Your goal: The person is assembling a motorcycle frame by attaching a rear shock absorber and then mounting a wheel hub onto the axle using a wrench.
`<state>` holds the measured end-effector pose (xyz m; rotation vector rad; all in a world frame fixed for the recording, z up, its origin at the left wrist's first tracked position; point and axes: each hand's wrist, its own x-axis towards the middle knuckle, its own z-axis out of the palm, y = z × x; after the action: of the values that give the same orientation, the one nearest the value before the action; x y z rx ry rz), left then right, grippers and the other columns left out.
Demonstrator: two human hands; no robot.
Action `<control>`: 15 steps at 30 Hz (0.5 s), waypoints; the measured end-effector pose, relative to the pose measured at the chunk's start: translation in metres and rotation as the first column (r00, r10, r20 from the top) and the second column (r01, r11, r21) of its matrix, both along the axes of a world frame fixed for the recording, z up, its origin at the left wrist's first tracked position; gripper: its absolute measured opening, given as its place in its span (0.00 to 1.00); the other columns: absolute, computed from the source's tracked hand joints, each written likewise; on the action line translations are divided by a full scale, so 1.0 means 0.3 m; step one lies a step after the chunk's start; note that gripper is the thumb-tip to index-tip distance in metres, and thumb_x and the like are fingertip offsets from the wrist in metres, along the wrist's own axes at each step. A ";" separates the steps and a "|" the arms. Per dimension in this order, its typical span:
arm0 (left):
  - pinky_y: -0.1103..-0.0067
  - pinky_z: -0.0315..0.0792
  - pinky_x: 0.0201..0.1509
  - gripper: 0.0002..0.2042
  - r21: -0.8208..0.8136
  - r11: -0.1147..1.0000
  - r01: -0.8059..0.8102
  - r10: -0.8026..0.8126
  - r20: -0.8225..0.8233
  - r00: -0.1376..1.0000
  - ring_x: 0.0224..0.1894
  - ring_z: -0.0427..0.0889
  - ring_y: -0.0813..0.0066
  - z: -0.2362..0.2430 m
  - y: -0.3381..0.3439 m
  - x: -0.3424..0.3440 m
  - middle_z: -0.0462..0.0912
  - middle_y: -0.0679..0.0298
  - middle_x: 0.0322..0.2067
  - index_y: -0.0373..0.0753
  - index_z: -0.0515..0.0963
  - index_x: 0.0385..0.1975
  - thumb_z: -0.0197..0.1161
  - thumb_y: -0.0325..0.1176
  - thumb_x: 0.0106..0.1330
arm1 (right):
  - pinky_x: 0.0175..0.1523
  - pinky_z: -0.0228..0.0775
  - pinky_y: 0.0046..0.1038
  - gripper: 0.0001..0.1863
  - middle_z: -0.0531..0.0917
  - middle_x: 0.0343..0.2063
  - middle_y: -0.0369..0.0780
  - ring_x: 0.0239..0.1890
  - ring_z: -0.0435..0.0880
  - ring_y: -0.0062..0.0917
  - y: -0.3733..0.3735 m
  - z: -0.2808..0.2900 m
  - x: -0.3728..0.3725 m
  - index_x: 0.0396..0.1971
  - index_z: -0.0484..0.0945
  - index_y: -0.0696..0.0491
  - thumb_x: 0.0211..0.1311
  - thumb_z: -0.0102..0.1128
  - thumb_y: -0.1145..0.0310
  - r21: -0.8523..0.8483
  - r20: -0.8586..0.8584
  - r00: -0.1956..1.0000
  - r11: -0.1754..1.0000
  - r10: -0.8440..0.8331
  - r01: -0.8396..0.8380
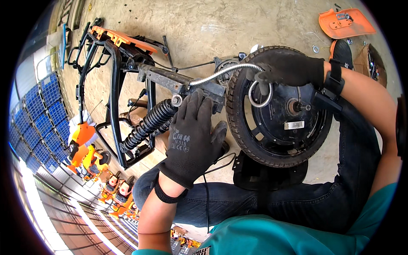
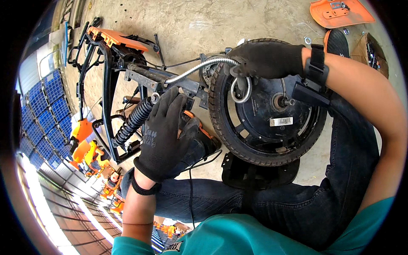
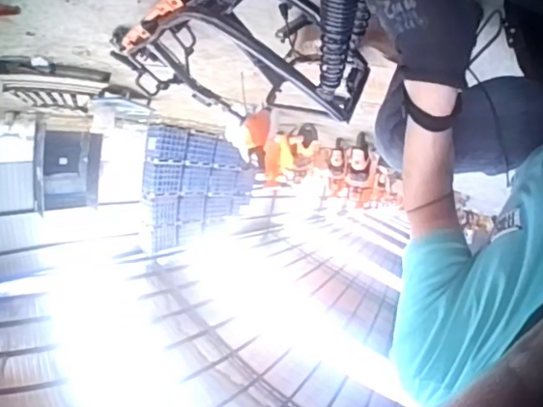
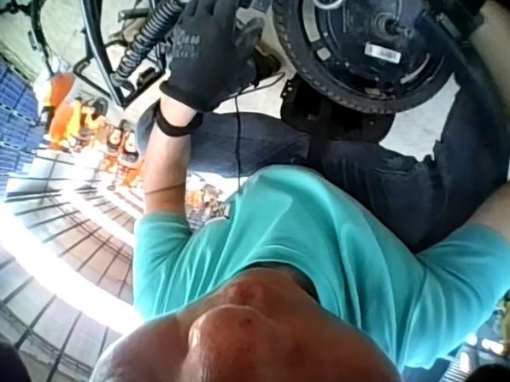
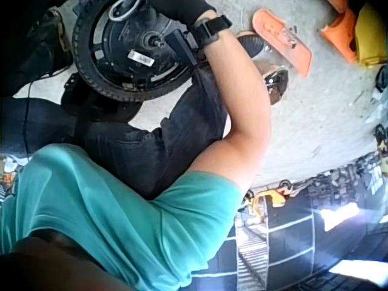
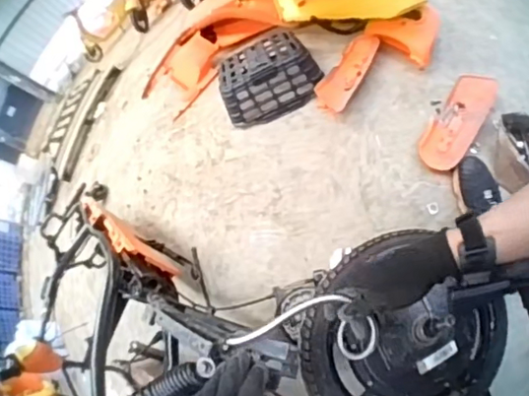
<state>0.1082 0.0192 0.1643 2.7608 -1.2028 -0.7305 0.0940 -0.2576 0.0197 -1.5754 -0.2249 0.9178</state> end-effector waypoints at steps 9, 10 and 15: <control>0.56 0.65 0.65 0.29 -0.033 0.999 -0.023 0.022 -0.024 0.999 0.60 0.70 0.36 -0.013 -0.016 0.019 0.68 0.35 0.59 0.26 0.67 0.58 0.66 0.37 0.61 | 0.55 0.73 0.39 0.19 0.84 0.42 0.50 0.45 0.84 0.42 0.039 -0.029 -0.052 0.53 0.78 0.56 0.71 0.51 0.59 -0.202 0.462 0.887 0.973 -0.007 0.113; 0.56 0.65 0.65 0.29 -0.031 0.999 -0.022 0.021 -0.023 1.000 0.60 0.69 0.36 -0.014 -0.020 0.019 0.68 0.35 0.59 0.26 0.67 0.58 0.65 0.37 0.62 | 0.55 0.73 0.39 0.19 0.84 0.43 0.50 0.46 0.83 0.43 0.035 -0.014 -0.047 0.53 0.78 0.56 0.71 0.52 0.59 -0.244 0.368 0.930 0.967 0.017 0.078; 0.56 0.64 0.66 0.28 -0.016 1.000 -0.023 0.022 -0.025 0.999 0.61 0.69 0.36 -0.011 -0.010 0.018 0.68 0.34 0.59 0.26 0.67 0.58 0.64 0.38 0.63 | 0.55 0.73 0.40 0.17 0.83 0.43 0.53 0.47 0.83 0.44 0.057 -0.010 -0.045 0.50 0.78 0.58 0.71 0.52 0.61 -0.179 0.237 0.971 0.981 -0.031 0.075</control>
<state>0.1135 0.0162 0.1611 2.7390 -1.1659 -0.7466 0.0806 -0.2405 0.0167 -1.8566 -0.2660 0.7270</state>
